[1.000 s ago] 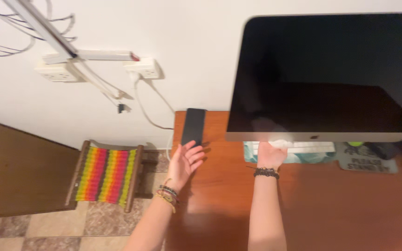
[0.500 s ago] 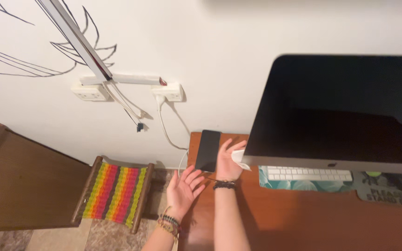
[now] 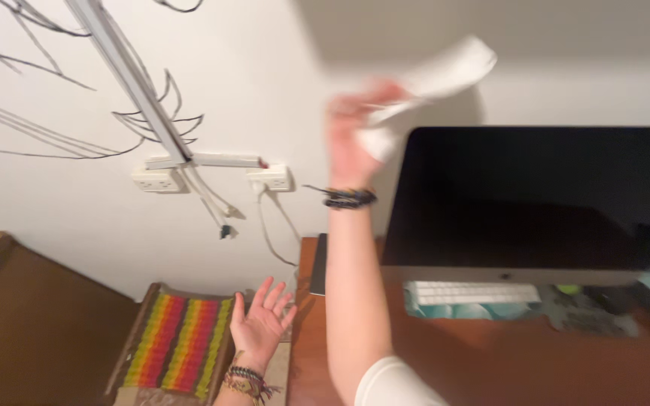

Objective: The person places a framed picture on a shelf, rearranges books, and wipes down a desk surface, keyboard, computer mouse, and monitor screen with a cloth.

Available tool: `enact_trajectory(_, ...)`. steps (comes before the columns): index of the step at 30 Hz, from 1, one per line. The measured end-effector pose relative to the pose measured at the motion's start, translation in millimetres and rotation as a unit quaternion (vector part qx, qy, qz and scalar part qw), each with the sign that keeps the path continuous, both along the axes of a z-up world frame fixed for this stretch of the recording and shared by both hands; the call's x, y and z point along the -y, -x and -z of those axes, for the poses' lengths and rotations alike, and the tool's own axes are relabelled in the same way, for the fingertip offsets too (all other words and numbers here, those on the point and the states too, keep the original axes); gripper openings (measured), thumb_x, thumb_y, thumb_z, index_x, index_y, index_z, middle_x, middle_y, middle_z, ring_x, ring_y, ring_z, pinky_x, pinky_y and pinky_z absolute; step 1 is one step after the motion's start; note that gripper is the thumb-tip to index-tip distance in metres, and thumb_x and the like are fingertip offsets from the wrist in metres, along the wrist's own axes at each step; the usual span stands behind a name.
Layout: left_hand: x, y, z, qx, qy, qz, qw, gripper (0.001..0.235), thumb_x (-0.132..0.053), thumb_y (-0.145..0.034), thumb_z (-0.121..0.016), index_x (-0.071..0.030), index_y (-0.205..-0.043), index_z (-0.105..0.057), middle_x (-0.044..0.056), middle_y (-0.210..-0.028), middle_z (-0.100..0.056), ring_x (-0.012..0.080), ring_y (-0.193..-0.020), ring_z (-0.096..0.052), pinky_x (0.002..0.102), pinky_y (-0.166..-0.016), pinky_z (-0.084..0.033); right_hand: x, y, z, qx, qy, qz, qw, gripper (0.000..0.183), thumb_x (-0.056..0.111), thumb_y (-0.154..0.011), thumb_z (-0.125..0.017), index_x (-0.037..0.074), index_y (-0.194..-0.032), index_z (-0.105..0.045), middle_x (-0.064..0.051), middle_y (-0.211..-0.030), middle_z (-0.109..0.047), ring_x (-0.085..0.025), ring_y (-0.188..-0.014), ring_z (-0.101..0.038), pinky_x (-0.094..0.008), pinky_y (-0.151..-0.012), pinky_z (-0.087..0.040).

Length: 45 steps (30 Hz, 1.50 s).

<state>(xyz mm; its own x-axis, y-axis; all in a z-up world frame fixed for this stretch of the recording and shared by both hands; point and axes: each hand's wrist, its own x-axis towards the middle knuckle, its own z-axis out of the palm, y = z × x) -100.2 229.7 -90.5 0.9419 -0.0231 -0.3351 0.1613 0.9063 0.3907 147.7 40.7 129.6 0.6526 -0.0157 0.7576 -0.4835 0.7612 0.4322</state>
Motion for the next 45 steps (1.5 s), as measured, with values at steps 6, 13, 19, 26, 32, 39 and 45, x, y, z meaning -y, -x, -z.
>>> enact_trajectory(6, 32, -8, -11, -0.001, -0.022, 0.045, 0.999, 0.072, -0.064, -0.099, -0.04, -0.012, -0.146, -0.054, 0.014, -0.131, -0.066, 0.0295, -0.11, -0.064, 0.048, -0.091, -0.051, 8, 91, -22, -0.204, 0.647, 0.524, 0.514, 0.022, 0.03, -0.099, -0.055, 0.014, -0.087, -0.063, 0.003, -0.07, -0.056, -0.009, -0.057, -0.053, -0.027, -0.042, -0.038)
enact_trajectory(13, 72, -5, 4, -0.035, -0.029, 0.061, 0.997, 0.068, -0.065, -0.103, -0.035, -0.013, -0.14, -0.058, 0.012, -0.126, -0.068, 0.0277, -0.106, -0.065, 0.047, -0.088, -0.052, 118, 101, 0, -0.102, 0.367, 0.924, -0.024, 0.034, -0.009, -0.102, -0.049, 0.0, -0.131, -0.065, -0.015, -0.132, -0.068, -0.03, -0.123, -0.067, -0.038, -0.106, -0.056)
enact_trajectory(19, 82, 12, 3, -0.083, -0.04, 0.032, 0.995, 0.075, -0.069, -0.103, -0.029, -0.012, -0.143, -0.055, 0.015, -0.13, -0.066, 0.0292, -0.108, -0.063, 0.046, -0.092, -0.051, 146, 140, 140, 0.173, 0.479, 0.825, -0.245, 0.054, -0.011, -0.093, -0.059, 0.019, -0.138, -0.061, -0.006, -0.141, -0.061, -0.027, -0.129, -0.061, -0.036, -0.096, -0.058)
enact_trajectory(26, 102, 23, 1, -0.073, -0.18, 0.08, 0.978, 0.059, -0.052, -0.097, -0.048, -0.013, -0.141, -0.054, 0.015, -0.126, -0.069, 0.0253, -0.104, -0.066, 0.037, -0.085, -0.052, 180, 233, 222, 0.082, 0.973, 0.214, 0.013, 0.065, -0.013, -0.086, -0.042, 0.029, -0.116, -0.081, -0.002, -0.128, -0.072, -0.018, -0.087, -0.07, -0.027, -0.067, -0.05)
enact_trajectory(32, 177, 40, -40, -0.001, -0.332, 0.129, 0.934, 0.058, -0.037, -0.095, -0.076, -0.015, -0.144, -0.056, 0.014, -0.143, -0.054, 0.0297, -0.137, -0.046, 0.053, -0.117, -0.032, 192, 271, 214, -0.28, 0.799, 0.189, 0.497, 0.034, -0.007, -0.08, -0.06, 0.005, -0.11, -0.071, -0.009, -0.097, -0.073, -0.02, -0.084, -0.07, -0.033, -0.072, -0.057)
enact_trajectory(39, 257, 39, -13, 0.152, -0.468, 0.103, 0.865, 0.019, -0.025, -0.094, -0.079, -0.009, -0.103, -0.081, 0.001, -0.093, -0.077, 0.0085, -0.087, -0.063, 0.032, -0.09, -0.053, 251, 341, 120, -0.383, 0.686, 0.114, 0.607, 0.046, 0.025, -0.079, -0.062, 0.007, -0.12, -0.071, -0.008, -0.101, -0.073, -0.025, -0.085, -0.067, -0.042, -0.075, -0.054)
enact_trajectory(45, 299, 69, -47, 0.117, -0.696, 0.099, 0.702, 0.021, -0.04, -0.087, -0.078, -0.019, -0.087, -0.081, 0.002, -0.074, -0.075, 0.0279, -0.084, -0.075, 0.041, -0.074, -0.058, 304, 378, 93, -0.352, 0.757, 0.281, 0.474, 0.07, 0.035, -0.096, -0.065, 0.002, -0.153, -0.041, -0.017, -0.153, -0.039, -0.035, -0.14, -0.041, -0.053, -0.119, -0.033)
